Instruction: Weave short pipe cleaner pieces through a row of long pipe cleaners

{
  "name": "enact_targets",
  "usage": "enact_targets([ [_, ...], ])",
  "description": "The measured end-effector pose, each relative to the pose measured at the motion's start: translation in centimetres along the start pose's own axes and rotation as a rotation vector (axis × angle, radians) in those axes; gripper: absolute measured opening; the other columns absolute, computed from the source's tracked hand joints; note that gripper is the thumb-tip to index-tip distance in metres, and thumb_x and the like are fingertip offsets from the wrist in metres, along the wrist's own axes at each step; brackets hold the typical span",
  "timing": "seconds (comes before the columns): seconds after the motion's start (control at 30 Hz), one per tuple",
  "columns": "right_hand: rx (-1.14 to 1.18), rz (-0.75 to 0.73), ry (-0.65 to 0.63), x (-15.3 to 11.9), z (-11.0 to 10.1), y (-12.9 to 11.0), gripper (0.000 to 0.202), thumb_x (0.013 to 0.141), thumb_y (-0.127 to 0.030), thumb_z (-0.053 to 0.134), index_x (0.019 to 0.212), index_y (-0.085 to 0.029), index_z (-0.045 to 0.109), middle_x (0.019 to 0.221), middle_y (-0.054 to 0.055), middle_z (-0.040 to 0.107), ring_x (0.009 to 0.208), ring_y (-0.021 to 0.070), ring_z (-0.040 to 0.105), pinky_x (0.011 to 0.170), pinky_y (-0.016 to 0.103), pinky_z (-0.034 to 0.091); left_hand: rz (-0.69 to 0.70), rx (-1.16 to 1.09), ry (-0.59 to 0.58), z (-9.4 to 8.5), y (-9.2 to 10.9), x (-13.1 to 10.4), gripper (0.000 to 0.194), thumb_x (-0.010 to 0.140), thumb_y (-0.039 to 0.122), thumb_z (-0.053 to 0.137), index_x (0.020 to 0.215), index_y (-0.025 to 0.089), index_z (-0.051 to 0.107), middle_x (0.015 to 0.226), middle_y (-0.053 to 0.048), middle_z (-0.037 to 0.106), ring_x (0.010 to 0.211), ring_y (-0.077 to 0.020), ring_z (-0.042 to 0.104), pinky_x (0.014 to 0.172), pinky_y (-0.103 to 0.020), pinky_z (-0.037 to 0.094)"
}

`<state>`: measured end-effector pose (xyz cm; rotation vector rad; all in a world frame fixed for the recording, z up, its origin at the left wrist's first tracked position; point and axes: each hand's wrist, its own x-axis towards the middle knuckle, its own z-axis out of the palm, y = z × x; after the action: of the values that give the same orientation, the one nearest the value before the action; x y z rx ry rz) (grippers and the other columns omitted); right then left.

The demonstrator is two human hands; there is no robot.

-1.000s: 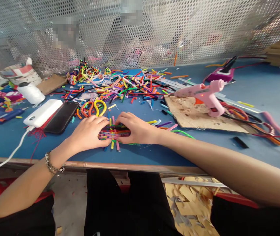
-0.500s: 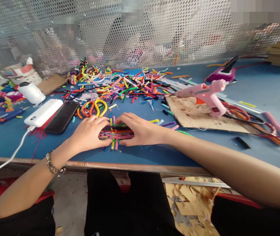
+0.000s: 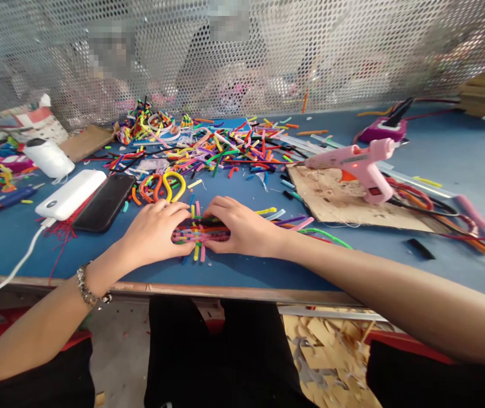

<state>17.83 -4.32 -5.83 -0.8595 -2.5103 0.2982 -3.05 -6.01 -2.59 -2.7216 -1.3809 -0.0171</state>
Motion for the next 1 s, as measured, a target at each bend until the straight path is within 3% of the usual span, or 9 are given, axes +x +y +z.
enact_targets([
  [0.23,-0.015,-0.004,-0.026,0.3,-0.1,-0.2,0.036,0.075,-0.032,0.066,0.103,-0.009,0.060,0.096,0.012,0.058,0.091,0.0240,0.055,0.085,0.038,0.047,-0.007,0.035,-0.061,-0.6,0.2,0.3,0.050,0.080,0.051,0.057,0.119,0.019,0.058,0.130,-0.008,0.057,0.115,-0.0291,0.054,0.097,-0.042,0.045],
  [0.43,-0.035,-0.013,-0.032,0.2,-0.3,-0.3,0.034,0.078,-0.034,0.063,0.103,-0.012,0.059,0.096,0.012,0.057,0.091,0.0249,0.055,0.084,0.040,0.047,0.039,0.066,-0.222,-2.9,-0.2,1.0,0.050,0.079,0.056,0.058,0.116,0.022,0.060,0.138,-0.006,0.051,0.112,-0.0263,0.059,0.087,-0.033,0.050],
  [0.5,-0.038,-0.017,-0.045,0.3,-0.4,-0.4,0.035,0.078,-0.035,0.063,0.103,-0.011,0.059,0.096,0.012,0.058,0.091,0.0251,0.055,0.084,0.040,0.047,0.034,0.081,-0.233,-3.7,-0.1,1.6,0.053,0.081,0.059,0.054,0.120,0.023,0.058,0.142,-0.007,0.047,0.115,-0.0268,0.057,0.091,-0.034,0.048],
  [0.57,-0.042,-0.020,-0.061,0.3,-0.6,-0.5,0.036,0.079,-0.036,0.063,0.103,-0.010,0.060,0.098,0.013,0.059,0.092,0.0248,0.057,0.084,0.039,0.047,0.037,0.089,-0.192,-3.9,0.2,2.3,0.059,0.085,0.059,0.049,0.130,0.020,0.051,0.146,-0.009,0.040,0.128,-0.0280,0.046,0.104,-0.037,0.039],
  [0.63,-0.044,-0.027,-0.080,0.3,-1.3,-0.6,0.038,0.080,-0.034,0.063,0.107,-0.009,0.059,0.105,0.014,0.060,0.096,0.0235,0.058,0.085,0.035,0.047,0.080,0.061,-0.163,-3.4,0.6,2.8,0.071,0.086,0.060,0.046,0.141,0.016,0.037,0.151,-0.011,0.032,0.139,-0.0263,0.029,0.113,-0.038,0.024],
  [0.7,-0.052,-0.037,-0.109,0.4,-2.4,-0.5,0.036,0.079,-0.029,0.063,0.110,-0.012,0.060,0.109,0.012,0.062,0.097,0.0205,0.060,0.082,0.030,0.048,0.131,0.007,-0.204,-2.3,0.6,3.2,0.082,0.086,0.064,0.043,0.146,0.012,0.025,0.154,-0.013,0.024,0.143,-0.0242,0.020,0.116,-0.037,0.017],
  [0.8,-0.105,-0.011,-0.130,1.4,-4.9,0.3,0.019,0.081,-0.021,0.057,0.096,-0.016,0.066,0.092,0.005,0.067,0.079,0.0169,0.063,0.070,0.028,0.048,0.142,-0.017,-0.257,-0.6,0.2,3.2,0.084,0.085,0.066,0.042,0.146,0.011,0.025,0.154,-0.014,0.022,0.143,-0.0271,0.017,0.116,-0.042,0.016],
  [0.87,-0.157,0.040,-0.095,3.0,-6.7,1.4,0.017,0.081,-0.020,0.052,0.090,-0.017,0.067,0.081,0.004,0.067,0.071,0.0163,0.062,0.066,0.028,0.045,0.149,-0.040,-0.289,0.1,-0.2,3.1,0.082,0.085,0.066,0.041,0.147,0.014,0.025,0.155,-0.012,0.020,0.143,-0.0276,0.018,0.115,-0.044,0.019],
  [1.0,-0.241,0.148,0.010,7.8,-7.7,4.8,0.033,0.078,-0.025,0.057,0.109,-0.014,0.062,0.079,0.004,0.067,0.067,0.0172,0.059,0.063,0.028,0.042,0.141,-0.073,-0.308,0.3,-0.4,2.9,0.083,0.085,0.066,0.040,0.147,0.014,0.022,0.156,-0.012,0.016,0.144,-0.0286,0.012,0.115,-0.047,0.015],
])
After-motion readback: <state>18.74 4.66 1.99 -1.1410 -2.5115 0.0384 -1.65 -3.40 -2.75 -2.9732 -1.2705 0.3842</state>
